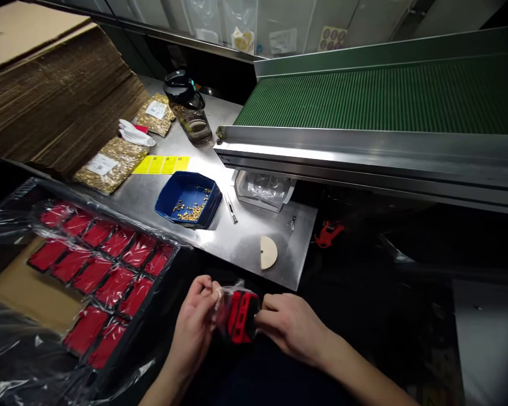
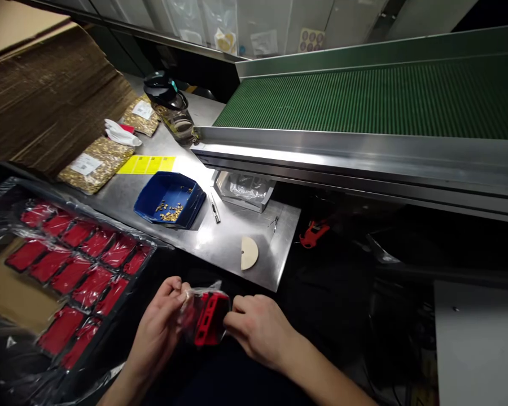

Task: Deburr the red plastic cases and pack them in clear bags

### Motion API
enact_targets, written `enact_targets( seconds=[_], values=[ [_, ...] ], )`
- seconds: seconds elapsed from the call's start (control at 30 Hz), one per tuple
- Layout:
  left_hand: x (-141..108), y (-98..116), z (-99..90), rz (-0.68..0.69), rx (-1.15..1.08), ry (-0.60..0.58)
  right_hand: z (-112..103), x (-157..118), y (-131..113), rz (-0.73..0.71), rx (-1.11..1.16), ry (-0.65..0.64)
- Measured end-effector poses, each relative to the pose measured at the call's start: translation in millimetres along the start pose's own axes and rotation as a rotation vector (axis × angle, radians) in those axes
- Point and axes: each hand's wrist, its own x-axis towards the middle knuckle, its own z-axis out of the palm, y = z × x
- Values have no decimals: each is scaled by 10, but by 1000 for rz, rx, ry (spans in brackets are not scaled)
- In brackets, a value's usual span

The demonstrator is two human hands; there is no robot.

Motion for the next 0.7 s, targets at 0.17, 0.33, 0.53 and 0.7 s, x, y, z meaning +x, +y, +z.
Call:
enact_targets(
  seconds=[0.17,0.33,0.53,0.7],
  values=[
    [58,92,-234,113,752,-126,-100,-8,-68,-122,68,270],
    [-102,310,-215,68,629,-240,-179,-103,-176,-157,150,295],
    [-247,332,-148,119,636,-198,-230,-183,-283,-80,235,450],
    [-284,314,-35,150,599,-130,-266,-184,-335,102,458,419]
  ],
)
